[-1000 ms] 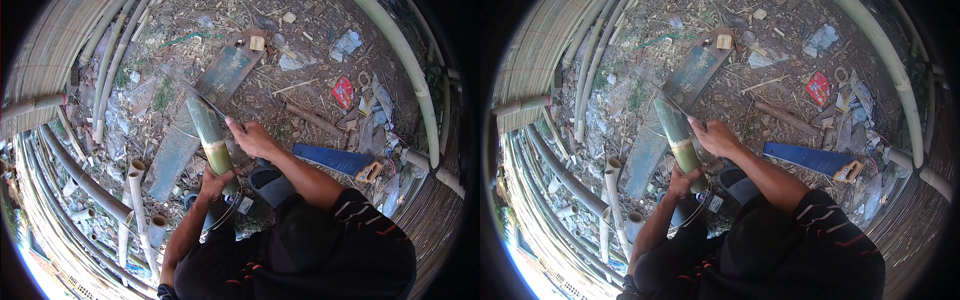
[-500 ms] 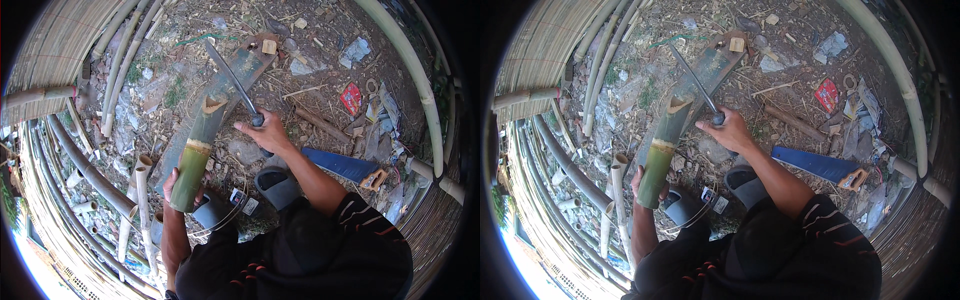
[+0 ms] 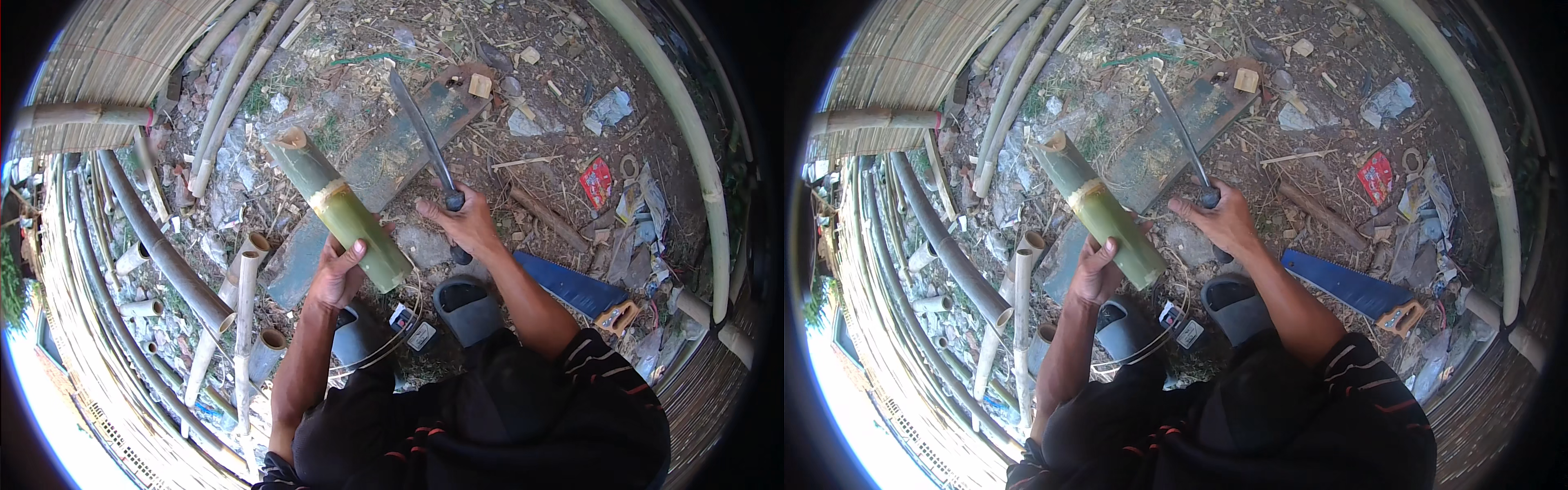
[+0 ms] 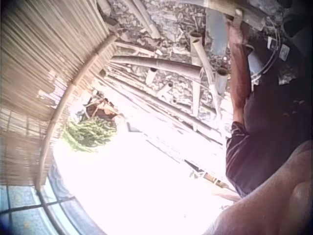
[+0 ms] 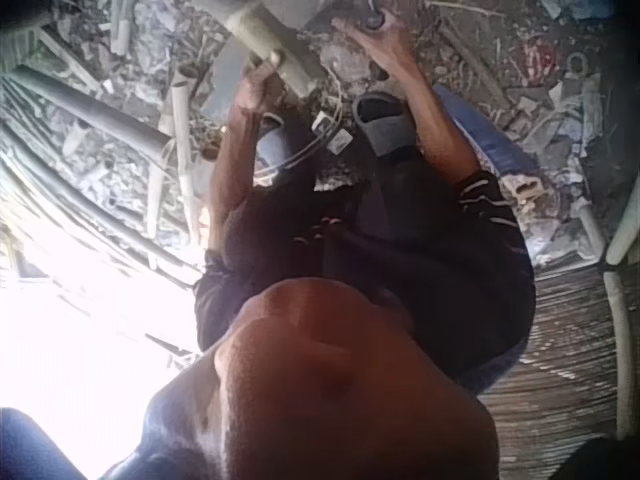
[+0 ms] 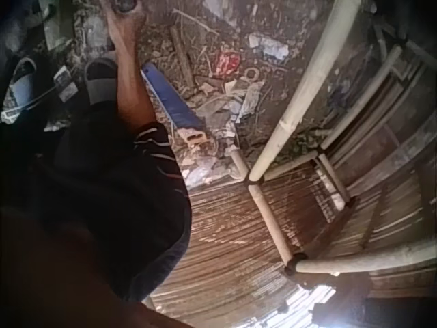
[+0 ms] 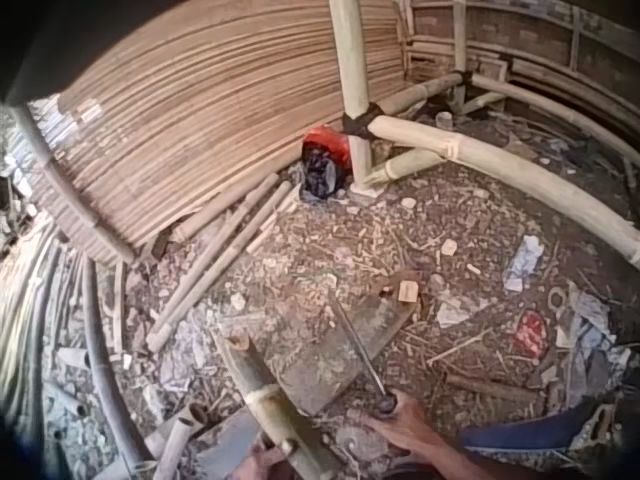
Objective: Cutting a circular hole into a bamboo stalk and refining it with a knife.
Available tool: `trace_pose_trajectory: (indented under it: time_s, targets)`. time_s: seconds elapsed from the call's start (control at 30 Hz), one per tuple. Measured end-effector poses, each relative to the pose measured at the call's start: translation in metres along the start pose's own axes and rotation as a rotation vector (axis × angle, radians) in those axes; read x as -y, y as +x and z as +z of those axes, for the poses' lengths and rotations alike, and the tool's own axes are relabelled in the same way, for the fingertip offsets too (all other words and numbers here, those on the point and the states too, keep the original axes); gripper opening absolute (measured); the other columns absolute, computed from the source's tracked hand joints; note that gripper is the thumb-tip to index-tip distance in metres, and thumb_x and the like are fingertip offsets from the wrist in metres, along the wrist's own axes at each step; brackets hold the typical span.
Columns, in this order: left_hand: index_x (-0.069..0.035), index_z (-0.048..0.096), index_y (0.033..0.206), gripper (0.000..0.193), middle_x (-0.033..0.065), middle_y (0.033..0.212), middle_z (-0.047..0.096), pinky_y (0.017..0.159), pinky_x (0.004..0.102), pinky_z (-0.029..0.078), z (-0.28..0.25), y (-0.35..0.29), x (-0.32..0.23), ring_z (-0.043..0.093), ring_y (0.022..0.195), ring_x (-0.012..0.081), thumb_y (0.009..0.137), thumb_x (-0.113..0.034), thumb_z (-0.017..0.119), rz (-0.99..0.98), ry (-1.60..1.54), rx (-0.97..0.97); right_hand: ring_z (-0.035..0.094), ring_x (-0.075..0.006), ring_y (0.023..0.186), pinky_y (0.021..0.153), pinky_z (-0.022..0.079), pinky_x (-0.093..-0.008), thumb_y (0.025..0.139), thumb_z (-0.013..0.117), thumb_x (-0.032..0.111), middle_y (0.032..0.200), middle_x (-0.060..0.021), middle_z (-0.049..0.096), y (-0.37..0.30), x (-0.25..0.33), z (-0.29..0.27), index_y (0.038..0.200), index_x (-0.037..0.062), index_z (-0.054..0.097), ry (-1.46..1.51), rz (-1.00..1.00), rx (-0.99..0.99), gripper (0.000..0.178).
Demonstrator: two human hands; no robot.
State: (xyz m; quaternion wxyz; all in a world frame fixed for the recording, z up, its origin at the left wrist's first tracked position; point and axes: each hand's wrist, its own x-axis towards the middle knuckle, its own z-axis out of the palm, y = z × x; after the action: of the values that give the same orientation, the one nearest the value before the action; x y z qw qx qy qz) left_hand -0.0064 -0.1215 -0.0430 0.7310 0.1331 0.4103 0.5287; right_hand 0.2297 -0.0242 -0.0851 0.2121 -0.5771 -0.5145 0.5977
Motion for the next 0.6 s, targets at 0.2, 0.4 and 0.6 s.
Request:
trace_pose_trajectory:
  time_s: [0.2, 0.4, 0.6]
  targets:
    - [-0.009, 0.048, 0.138, 0.053, 0.0092, 0.136, 0.058, 0.113, 0.0533, 0.042, 0.003, 0.029, -0.001, 0.056, 0.13, 0.0302, 0.093, -0.011, 0.075, 0.384, 0.15, -0.145, 0.062, -0.0113, 0.068, 0.064, 0.051, -0.0272, 0.074, 0.093, 0.048, 0.076, -0.0005, 0.065, -0.017, 0.021, 0.021, 0.116, -0.0015, 0.066, 0.022, -0.006, 0.068, 0.07]
    - [-0.005, 0.039, 0.149, 0.069, 0.0148, 0.149, 0.048, 0.117, 0.0531, 0.038, 0.018, 0.012, -0.021, 0.048, 0.138, 0.0302, 0.092, -0.012, 0.076, 0.387, 0.042, -0.135, 0.049, -0.0058, 0.045, 0.04, 0.039, -0.0261, 0.084, 0.087, 0.038, 0.066, 0.0029, 0.056, -0.007, 0.023, 0.036, 0.109, 0.003, 0.064, 0.469, 0.143, 0.18, 0.049]
    - [-0.003, 0.026, 0.156, 0.104, 0.0209, 0.159, 0.037, 0.119, 0.0521, 0.037, -0.01, -0.011, -0.049, 0.043, 0.143, 0.0345, 0.077, -0.023, 0.091, 0.646, 0.4, -0.208, 0.046, -0.0073, 0.044, 0.04, 0.038, -0.0272, 0.089, 0.083, 0.038, 0.063, 0.0026, 0.051, 0.021, 0.047, 0.033, 0.109, 0.0035, 0.062, 0.57, 0.255, 0.05, 0.046]
